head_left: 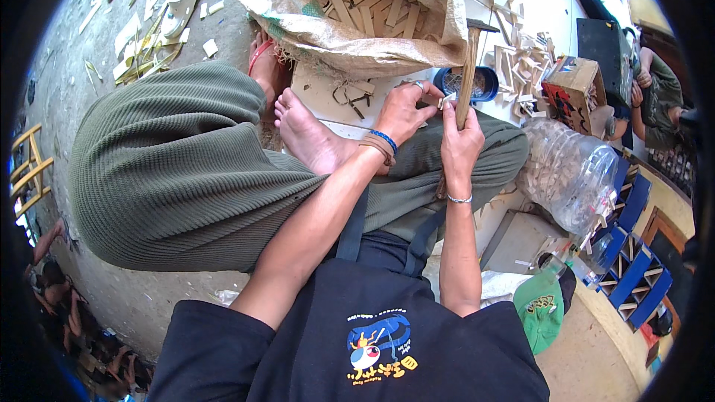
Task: The person sits on the floor and repeatedly picks small wooden pieces from a sack, places a nail on them, and hammers the nail in. They handle the wood and hammer one at a time, occasionally adjusting the piece before striking.
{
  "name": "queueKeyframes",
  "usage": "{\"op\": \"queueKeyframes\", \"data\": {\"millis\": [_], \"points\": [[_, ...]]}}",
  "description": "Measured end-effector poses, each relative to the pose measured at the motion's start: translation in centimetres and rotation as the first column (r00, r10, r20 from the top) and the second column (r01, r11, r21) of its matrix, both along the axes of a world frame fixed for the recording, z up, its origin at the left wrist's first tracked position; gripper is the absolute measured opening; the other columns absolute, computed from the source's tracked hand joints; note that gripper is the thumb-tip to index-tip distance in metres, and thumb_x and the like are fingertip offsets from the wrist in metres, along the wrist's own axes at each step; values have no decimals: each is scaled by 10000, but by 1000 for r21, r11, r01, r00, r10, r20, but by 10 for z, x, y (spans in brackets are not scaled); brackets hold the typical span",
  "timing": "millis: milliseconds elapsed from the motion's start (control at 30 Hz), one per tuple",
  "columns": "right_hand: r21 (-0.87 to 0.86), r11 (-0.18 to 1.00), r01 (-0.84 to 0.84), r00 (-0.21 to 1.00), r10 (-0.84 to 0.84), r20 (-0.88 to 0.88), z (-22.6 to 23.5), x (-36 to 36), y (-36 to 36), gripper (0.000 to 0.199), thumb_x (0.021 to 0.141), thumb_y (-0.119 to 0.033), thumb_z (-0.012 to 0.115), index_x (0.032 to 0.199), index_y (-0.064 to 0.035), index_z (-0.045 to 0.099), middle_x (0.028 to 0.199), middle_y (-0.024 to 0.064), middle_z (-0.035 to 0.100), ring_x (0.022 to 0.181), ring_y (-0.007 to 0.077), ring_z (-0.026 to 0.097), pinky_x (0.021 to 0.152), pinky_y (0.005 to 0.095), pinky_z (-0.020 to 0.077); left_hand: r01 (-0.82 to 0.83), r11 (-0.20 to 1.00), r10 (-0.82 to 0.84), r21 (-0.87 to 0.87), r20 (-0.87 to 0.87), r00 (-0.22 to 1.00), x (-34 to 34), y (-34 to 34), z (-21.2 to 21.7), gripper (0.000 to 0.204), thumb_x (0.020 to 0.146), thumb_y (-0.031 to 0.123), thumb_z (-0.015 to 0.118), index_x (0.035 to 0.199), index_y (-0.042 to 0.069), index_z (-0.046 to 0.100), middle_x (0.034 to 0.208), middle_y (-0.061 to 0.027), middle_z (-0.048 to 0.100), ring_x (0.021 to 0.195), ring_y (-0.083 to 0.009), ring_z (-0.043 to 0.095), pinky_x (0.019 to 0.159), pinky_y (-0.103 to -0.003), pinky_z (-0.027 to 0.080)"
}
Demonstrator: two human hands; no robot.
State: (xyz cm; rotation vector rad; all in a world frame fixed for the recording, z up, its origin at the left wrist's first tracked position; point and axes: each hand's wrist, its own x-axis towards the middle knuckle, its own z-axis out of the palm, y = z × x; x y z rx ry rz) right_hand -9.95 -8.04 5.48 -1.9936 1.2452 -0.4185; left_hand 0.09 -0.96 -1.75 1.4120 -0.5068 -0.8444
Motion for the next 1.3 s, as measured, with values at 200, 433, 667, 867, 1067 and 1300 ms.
{"op": "queueKeyframes", "data": {"millis": [200, 433, 667, 867, 1067, 1300], "points": [[-95, 993, -75, 997, 75, -2, -6, -3, -5, 246, 1013, -225, 698, 1090, 8, 723, 877, 106, 740, 780, 129, 633, 740, 326, 525, -9, 1000, 9, -6, 67, 998, 0, 0, 1, 251, 830, 2, 771, 1079, 25, 742, 1005, -126, 762, 919, -215, 756, 820, -343, 599], [-171, 980, -106, 993, 97, -60, -7, -4, -3, 215, 998, -195, 691, 1059, 10, 710, 921, 178, 711, 808, 316, 667, 741, 424, 524, -11, 1000, 14, -19, 174, 985, -1, 0, 1, 244, 826, 10, 776, 1067, 36, 745, 1001, -133, 761, 913, -226, 755, 833, -341, 592], [-224, 968, -115, 993, 106, -53, -7, -1, -2, 226, 983, -208, 723, 1073, 0, 727, 881, 153, 711, 745, 216, 644, 724, 369, 530, 17, 1000, -15, -8, 200, 980, 0, -1, 0, 226, 836, 12, 774, 1060, 26, 740, 1012, -143, 761, 960, -245, 756, 851, -350, 594], [-198, 972, -125, 990, 110, -88, -3, 1, -2, 202, 980, -188, 698, 1027, 9, 696, 936, 210, 702, 833, 413, 679, 736, 474, 523, -57, 998, 61, -28, 199, 978, -2, -2, 6, 257, 838, 5, 761, 1089, 59, 754, 1003, -142, 755, 947, -269, 749, 851, -356, 591], [-66, 996, -66, 996, 62, -63, 1, 1, -3, 273, 965, -228, 742, 1091, 14, 721, 894, 188, 716, 756, 301, 681, 718, 404, 534, -27, 999, 34, -35, 221, 975, 1, 0, 3, 275, 830, 5, 764, 1098, 69, 759, 1000, -114, 751, 933, -256, 740, 853, -358, 585], [27, 999, -42, 999, 42, 0, 0, -2, -6, 259, 974, -200, 749, 1147, -9, 756, 810, 16, 715, 744, 57, 584, 689, 274, 511, -53, 997, 60, -47, 170, 984, -1, 0, 1, 285, 832, 0, 763, 1109, 67, 756, 1030, -116, 756, 961, -253, 743, 860, -354, 585]]}}
